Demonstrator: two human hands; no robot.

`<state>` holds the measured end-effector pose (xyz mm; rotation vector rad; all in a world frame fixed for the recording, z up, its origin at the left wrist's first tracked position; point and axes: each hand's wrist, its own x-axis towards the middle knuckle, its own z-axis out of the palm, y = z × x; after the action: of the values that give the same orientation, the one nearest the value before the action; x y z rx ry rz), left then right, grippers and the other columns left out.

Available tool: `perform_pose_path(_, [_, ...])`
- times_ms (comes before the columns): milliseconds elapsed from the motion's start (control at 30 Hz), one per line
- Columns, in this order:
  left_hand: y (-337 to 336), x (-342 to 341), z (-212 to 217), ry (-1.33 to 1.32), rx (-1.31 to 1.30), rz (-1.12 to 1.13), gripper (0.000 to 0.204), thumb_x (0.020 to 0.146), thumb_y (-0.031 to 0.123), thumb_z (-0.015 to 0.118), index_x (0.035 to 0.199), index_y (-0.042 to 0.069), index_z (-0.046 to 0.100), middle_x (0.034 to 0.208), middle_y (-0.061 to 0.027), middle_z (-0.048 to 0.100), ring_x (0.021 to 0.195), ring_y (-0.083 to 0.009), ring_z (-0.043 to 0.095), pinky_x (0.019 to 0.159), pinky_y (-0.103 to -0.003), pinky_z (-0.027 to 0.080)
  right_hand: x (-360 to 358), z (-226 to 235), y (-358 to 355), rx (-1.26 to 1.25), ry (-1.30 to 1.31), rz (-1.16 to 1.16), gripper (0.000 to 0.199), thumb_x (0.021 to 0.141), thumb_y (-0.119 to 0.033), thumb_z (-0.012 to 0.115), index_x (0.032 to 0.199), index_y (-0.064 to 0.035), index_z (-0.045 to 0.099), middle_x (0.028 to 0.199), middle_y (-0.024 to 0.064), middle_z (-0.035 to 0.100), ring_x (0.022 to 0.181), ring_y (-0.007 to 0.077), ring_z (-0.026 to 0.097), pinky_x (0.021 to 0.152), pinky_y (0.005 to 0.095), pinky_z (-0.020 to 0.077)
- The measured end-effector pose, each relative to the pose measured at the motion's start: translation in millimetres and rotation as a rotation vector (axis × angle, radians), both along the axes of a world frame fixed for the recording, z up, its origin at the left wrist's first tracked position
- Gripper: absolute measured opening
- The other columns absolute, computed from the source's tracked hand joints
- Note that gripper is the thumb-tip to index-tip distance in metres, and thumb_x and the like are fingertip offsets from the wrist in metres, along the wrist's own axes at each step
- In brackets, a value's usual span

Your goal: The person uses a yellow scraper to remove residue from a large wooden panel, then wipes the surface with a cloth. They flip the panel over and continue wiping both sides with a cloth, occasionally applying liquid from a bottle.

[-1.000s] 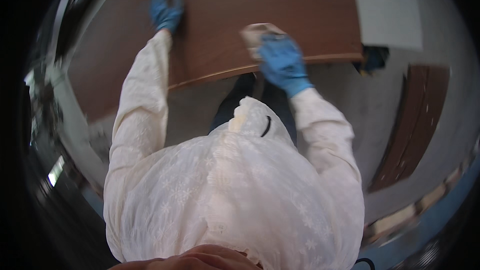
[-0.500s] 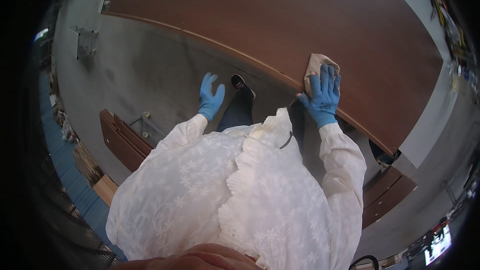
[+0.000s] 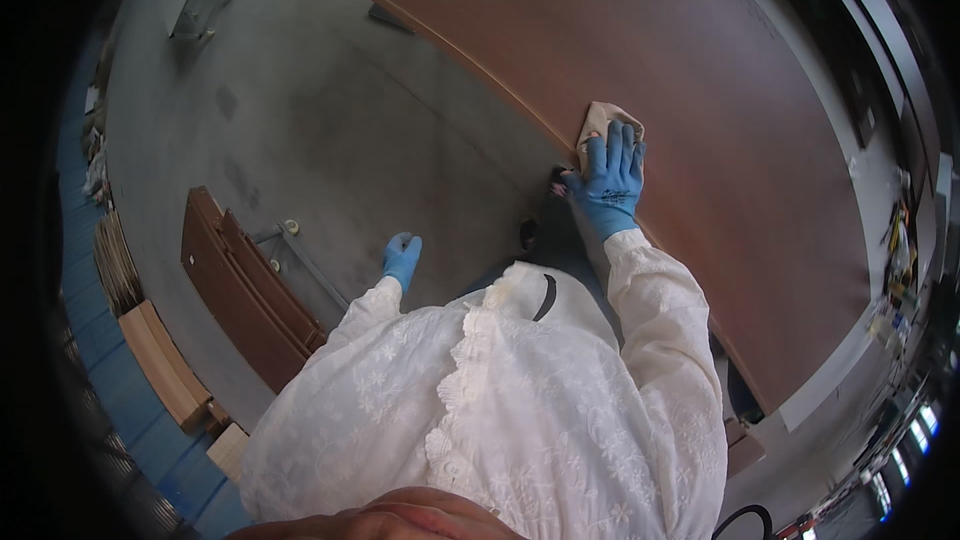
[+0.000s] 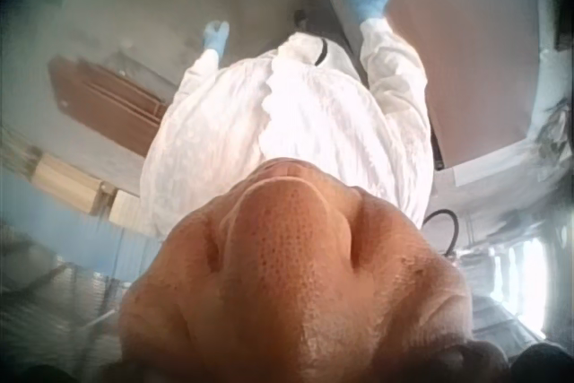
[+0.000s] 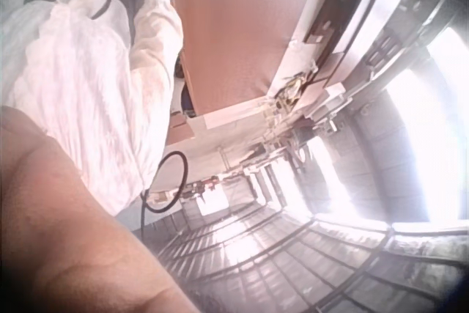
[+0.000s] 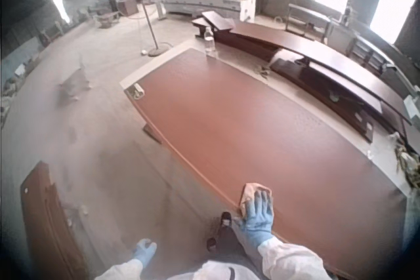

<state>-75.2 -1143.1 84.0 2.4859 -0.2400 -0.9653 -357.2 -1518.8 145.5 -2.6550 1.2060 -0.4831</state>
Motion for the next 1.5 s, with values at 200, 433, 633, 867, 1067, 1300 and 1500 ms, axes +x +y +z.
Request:
perform_pose_path(200, [-79,24,-16,0.165,-0.176,0.026,0.057,0.097,0.034,0.076,0.137,-0.005,0.064,0.131,-0.0197,0.072,0.122,-0.0279,0.069,0.107,-0.039,0.053,76,4,-34,0.021,0.019,0.098,0.077,0.080,-0.042,0.086,0.142,-0.0081,0.057,0.159,0.0298,0.046,0.149,0.0523,0.041,0.124,0.0657,0.0287])
perform_pose_path(433, [-134,206,-2,0.182,-0.166,0.052,0.048,0.097,0.035,0.077,0.130,0.001,0.070,0.124,-0.0123,0.075,0.114,-0.0231,0.069,0.101,-0.037,0.055,313,14,-80,0.071,-0.031,0.155,0.075,0.084,-0.039,0.083,0.146,-0.0086,0.054,0.160,0.0299,0.044,0.152,0.0510,0.037,0.127,0.0649,0.0243])
perform_pose_path(633, [-109,297,-20,0.225,-0.074,0.201,0.047,0.096,0.037,0.078,0.124,0.001,0.072,0.120,-0.0088,0.075,0.105,-0.0189,0.069,0.094,-0.035,0.054,475,2,-113,0.070,-0.094,0.224,0.079,0.081,-0.037,0.085,0.147,-0.0085,0.053,0.161,0.0294,0.044,0.153,0.0503,0.036,0.127,0.0640,0.0230])
perform_pose_path(867, [-107,490,-85,0.267,0.115,0.067,0.055,0.091,0.045,0.081,0.120,-0.001,0.072,0.102,-0.0072,0.076,0.084,-0.0185,0.067,0.074,-0.038,0.056,718,2,-162,0.155,-0.050,0.232,0.079,0.081,-0.035,0.084,0.148,-0.0071,0.053,0.161,0.0287,0.045,0.155,0.0470,0.036,0.128,0.0636,0.0214])
perform_pose_path(1067, [-156,641,-56,0.247,-0.042,0.178,0.046,0.097,0.035,0.077,0.125,-0.001,0.070,0.112,-0.0091,0.074,0.098,-0.0180,0.066,0.087,-0.035,0.054,805,5,-182,0.154,-0.236,0.217,0.058,0.084,-0.037,0.080,0.130,-0.0081,0.060,0.147,0.0236,0.056,0.148,0.0435,0.043,0.129,0.0596,0.0241])
perform_pose_path(1300, [-275,665,-22,0.393,0.045,0.080,0.040,0.099,0.034,0.075,0.123,0.002,0.069,0.100,-0.0016,0.070,0.084,-0.0104,0.061,0.071,-0.027,0.050,766,14,-188,0.095,-0.338,0.154,0.060,0.086,-0.028,0.078,0.138,-0.0074,0.057,0.146,0.0198,0.059,0.145,0.0392,0.050,0.128,0.0545,0.0301])
perform_pose_path(1500, [-333,624,-25,0.500,0.079,-0.180,0.041,0.099,0.034,0.074,0.132,0.011,0.069,0.110,0.0006,0.072,0.093,-0.0133,0.068,0.079,-0.031,0.054,577,-27,-168,-0.010,-0.055,-0.312,0.049,0.096,-0.016,0.064,0.144,-0.0097,0.057,0.146,0.0182,0.059,0.139,0.0368,0.056,0.114,0.0518,0.0493])
